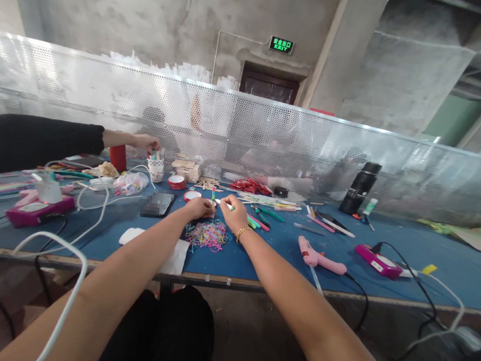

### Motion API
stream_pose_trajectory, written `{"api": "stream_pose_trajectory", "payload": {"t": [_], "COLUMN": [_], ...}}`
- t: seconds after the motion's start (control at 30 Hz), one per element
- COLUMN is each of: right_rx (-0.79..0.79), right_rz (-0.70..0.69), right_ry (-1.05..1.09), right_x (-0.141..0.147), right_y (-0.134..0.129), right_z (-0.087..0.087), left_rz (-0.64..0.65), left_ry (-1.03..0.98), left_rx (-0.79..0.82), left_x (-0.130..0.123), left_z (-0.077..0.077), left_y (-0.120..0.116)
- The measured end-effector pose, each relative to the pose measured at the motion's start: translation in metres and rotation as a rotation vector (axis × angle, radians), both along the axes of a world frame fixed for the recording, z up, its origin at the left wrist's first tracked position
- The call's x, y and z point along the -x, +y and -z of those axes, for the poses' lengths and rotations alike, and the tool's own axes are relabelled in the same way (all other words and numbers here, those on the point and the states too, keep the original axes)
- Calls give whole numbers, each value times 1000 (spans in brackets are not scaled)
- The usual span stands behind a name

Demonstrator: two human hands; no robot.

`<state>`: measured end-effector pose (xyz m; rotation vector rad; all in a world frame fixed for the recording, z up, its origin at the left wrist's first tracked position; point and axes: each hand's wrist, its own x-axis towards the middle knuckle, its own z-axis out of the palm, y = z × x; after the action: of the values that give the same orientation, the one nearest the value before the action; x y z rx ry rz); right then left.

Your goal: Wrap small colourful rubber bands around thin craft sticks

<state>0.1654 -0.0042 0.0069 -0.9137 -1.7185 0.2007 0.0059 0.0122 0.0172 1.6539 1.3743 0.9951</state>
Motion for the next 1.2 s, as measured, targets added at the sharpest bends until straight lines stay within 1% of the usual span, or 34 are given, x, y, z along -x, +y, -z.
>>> {"api": "stream_pose_trajectory", "payload": {"t": [0.13, 0.3, 0.5, 0.63, 0.77, 0.9, 1.1, 1.2], "right_rx": [-17, 6, -20, -12, -16, -28, -5, -13], "right_rz": [-43, 9, -33, -9, -7, -30, 13, -9], "right_ry": [-11, -8, -6, -19, -7, 0, 3, 18], "right_x": [1, 0, 2, 2, 1, 2, -1, 0], "right_y": [0, -1, -1, 0, 1, 1, 2, 3], "right_z": [0, -1, 0, 1, 1, 1, 1, 2], "left_rz": [2, -15, -27, -24, -10, -5, -7, -28], "left_ry": [-8, -22, -51, -60, -5, -41, -85, -82], "left_rx": [-6, 7, 24, 12, 0, 5, 18, 24], "left_x": [-1, -2, -2, -1, 0, -2, -3, -3], "left_z": [-2, -3, -1, 1, -1, -4, -4, -4], "left_y": [-3, -5, -3, -1, -2, -5, -6, -6]}}
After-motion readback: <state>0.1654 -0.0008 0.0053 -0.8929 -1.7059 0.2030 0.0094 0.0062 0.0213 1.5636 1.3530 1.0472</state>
